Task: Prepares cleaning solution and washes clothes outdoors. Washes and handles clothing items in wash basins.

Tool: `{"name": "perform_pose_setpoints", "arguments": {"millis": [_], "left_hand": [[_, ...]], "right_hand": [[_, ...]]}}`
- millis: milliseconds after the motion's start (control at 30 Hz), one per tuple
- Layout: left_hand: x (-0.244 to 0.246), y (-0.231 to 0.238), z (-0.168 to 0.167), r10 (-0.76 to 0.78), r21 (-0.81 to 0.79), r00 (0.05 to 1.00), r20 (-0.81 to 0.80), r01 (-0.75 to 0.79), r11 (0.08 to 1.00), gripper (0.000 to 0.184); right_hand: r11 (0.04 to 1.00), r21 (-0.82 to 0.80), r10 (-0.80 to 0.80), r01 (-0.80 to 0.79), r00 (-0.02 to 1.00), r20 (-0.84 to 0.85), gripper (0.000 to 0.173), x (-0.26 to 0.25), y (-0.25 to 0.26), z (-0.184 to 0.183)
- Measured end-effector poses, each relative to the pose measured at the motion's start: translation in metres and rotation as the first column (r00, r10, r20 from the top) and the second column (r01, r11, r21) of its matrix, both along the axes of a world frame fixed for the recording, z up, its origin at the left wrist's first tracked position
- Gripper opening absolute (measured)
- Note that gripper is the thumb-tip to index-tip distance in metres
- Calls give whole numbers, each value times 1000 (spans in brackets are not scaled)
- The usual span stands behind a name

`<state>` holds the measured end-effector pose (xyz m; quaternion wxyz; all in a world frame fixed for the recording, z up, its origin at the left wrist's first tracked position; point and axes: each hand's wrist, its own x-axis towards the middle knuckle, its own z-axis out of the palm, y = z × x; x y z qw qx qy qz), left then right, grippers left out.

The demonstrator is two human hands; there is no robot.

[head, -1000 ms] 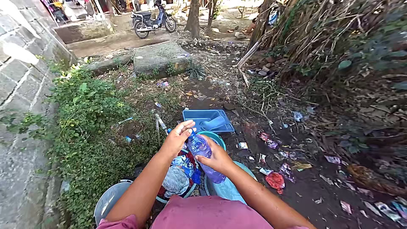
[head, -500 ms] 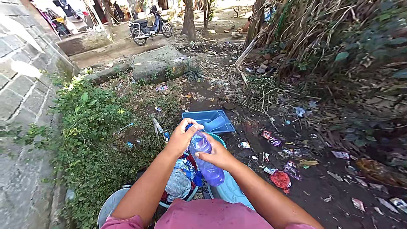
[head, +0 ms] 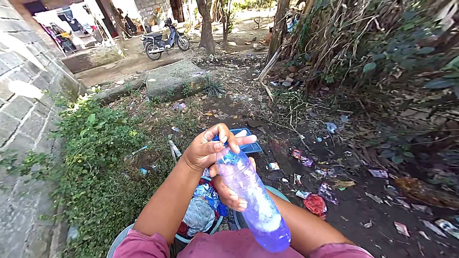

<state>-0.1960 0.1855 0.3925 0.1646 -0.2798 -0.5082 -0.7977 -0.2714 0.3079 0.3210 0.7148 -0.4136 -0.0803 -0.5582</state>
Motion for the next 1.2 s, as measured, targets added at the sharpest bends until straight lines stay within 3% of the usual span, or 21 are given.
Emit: {"name": "perform_pose_setpoints", "arguments": {"millis": [33,100,167,200,267,300,333,400,467,600,667,733,867,933,1033,1133,1200], "left_hand": [[2,0,5,74,-39,997,30,-73,997,25],[6,-7,10,306,-164,949,84,-289,943,67],[13,-22,4,514,-291,848,129,-463,837,97],[16,-30,-5,580,-278,794,183,-524,805,96],[22,-36,-31,646,-187,680,345,-625,758,75],[24,-34,-45,657,-164,612,441,-665,729,63],[25,-30,-56,649,-152,547,529,-692,706,56],[26,-24,-70,586,-136,492,644,-680,720,55],[28,-14,-80,490,-79,517,702,-628,774,58],[19,21,-92,181,208,707,684,-427,880,72],[19,34,-92,19,427,799,601,-342,837,69],[21,37,-87,-20,540,850,526,-316,780,51],[22,29,-82,77,459,867,493,-334,823,42],[18,34,-70,191,352,800,568,-446,823,39],[19,34,-54,231,259,786,573,-442,859,49],[31,25,-45,187,158,839,511,-306,939,83],[37,18,-51,230,132,809,540,-352,927,75]], "right_hand": [[999,-21,-51,51,998,-40,72,-7,-2,3],[970,-73,-243,233,953,-179,68,-38,-7,12],[846,-87,-526,526,796,-300,64,-79,-4,24],[708,-90,-680,700,642,-353,65,-97,-3,31],[373,-102,-849,922,294,-440,71,-113,-9,48],[264,-116,-853,958,176,-491,79,-112,-11,53],[236,-134,-838,962,132,-529,83,-106,-11,57],[310,-97,-803,946,206,-559,76,-93,-4,64],[330,-17,-812,944,275,-515,68,-96,-1,67],[214,38,-871,976,208,-446,67,-88,-14,66],[232,13,-847,973,209,-489,70,-64,-14,61],[236,-91,-834,967,154,-530,80,-57,-8,63],[135,-396,-875,908,-79,-479,100,-86,1,91],[65,-439,-883,896,-152,-443,88,-86,-3,94],[-42,-386,-889,922,-211,-406,63,-96,-6,94],[-180,-181,-893,967,-237,-383,48,-139,-9,91],[-257,-38,-902,966,-254,-350,40,-150,-9,92]]}}
